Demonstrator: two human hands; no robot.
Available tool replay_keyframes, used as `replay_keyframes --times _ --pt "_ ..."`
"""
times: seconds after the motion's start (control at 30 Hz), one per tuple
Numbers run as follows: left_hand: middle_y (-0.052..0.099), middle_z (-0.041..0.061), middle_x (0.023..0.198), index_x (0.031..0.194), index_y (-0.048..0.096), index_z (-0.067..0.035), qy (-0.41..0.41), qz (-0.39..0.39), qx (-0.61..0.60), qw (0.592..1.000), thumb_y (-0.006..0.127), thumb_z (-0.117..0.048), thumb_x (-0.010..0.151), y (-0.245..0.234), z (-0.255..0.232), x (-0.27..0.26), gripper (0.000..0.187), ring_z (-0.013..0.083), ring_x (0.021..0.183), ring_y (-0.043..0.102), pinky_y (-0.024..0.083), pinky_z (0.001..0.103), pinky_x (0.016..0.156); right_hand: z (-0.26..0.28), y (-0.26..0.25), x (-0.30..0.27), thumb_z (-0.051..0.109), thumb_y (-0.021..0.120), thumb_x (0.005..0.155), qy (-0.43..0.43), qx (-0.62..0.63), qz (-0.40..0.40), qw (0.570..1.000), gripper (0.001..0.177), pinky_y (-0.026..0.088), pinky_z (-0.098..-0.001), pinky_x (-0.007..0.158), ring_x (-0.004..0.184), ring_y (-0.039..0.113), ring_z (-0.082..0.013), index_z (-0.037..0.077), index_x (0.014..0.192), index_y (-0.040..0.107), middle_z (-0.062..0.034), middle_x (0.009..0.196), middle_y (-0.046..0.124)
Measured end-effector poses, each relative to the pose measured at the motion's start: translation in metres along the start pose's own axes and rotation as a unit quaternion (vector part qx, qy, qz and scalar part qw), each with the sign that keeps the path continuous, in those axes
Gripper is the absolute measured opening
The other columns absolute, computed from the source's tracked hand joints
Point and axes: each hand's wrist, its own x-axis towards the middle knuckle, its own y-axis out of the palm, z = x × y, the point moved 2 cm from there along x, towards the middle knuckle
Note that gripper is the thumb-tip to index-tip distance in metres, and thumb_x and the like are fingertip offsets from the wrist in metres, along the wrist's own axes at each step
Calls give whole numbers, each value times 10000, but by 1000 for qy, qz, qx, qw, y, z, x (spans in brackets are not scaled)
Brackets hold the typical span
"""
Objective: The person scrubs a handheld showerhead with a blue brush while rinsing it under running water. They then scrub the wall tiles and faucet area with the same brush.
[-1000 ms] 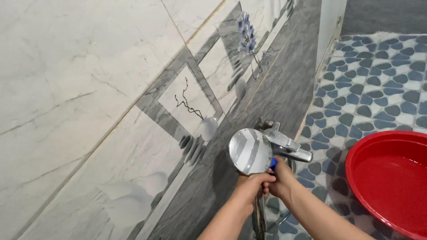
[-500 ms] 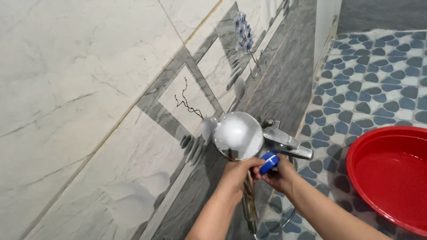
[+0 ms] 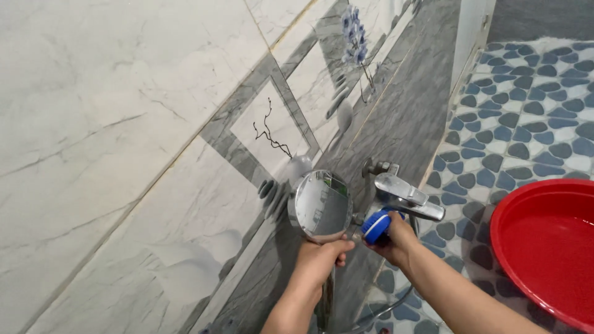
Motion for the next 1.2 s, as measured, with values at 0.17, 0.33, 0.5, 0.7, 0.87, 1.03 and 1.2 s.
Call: replay_keyframes --times 0.17,0.33,0.5,0.7,0.87,1.03,1.2 --pt "665 75 842 1186 799 -77 -88 -6 74 993 775 -129 939 -13 -1 -15 254 158 765 603 584 444 757 -7 10 -15 445 538 1000 3 -18 19 1000 429 536 -587 809 1067 639 -382 191 1339 476 -202 1267 620" --pt "667 72 681 927 809 -22 -30 -1 16 999 825 -35 814 -19 9 0 114 124 588 567 494 292 579 4 4 -4 403 558 1004 -11 -17 -52 998 410 559 -624 806 1107 597 -424 212 1346 440 -200 1318 526" --pt "641 37 649 869 775 -44 21 42 -2 999 820 -37 777 -16 27 11 102 107 558 522 439 267 556 -9 11 -2 396 537 997 -28 -4 -16 999 305 541 -624 778 1008 634 -381 213 1236 490 -180 1172 608" --pt "648 18 638 803 748 -56 42 90 -6 995 823 -13 759 -12 35 18 97 81 533 531 451 234 524 1 -2 -2 433 549 1002 -39 -38 -46 997 454 548 -601 773 1047 606 -388 182 1362 432 -200 1251 560" --pt "692 1 736 851 762 -89 -20 93 54 994 800 -43 821 -9 7 -2 67 60 627 565 480 208 590 -3 -29 -38 515 585 895 -104 -354 -102 924 656 541 -538 841 1080 662 -425 122 1419 596 -221 1280 665" --pt "608 30 612 861 767 -43 -34 87 22 995 819 -45 807 -9 14 9 75 81 568 542 466 219 554 3 -36 -71 521 597 902 -421 -682 -117 586 828 505 -529 965 1029 607 -499 447 1644 236 -268 1123 531" --pt "653 0 660 840 773 -97 -40 94 29 994 826 -50 816 -17 13 13 75 63 589 550 477 206 570 5 -57 -40 522 711 802 -496 -656 -184 538 940 510 -527 940 1002 589 -473 461 1642 294 -280 1050 549"
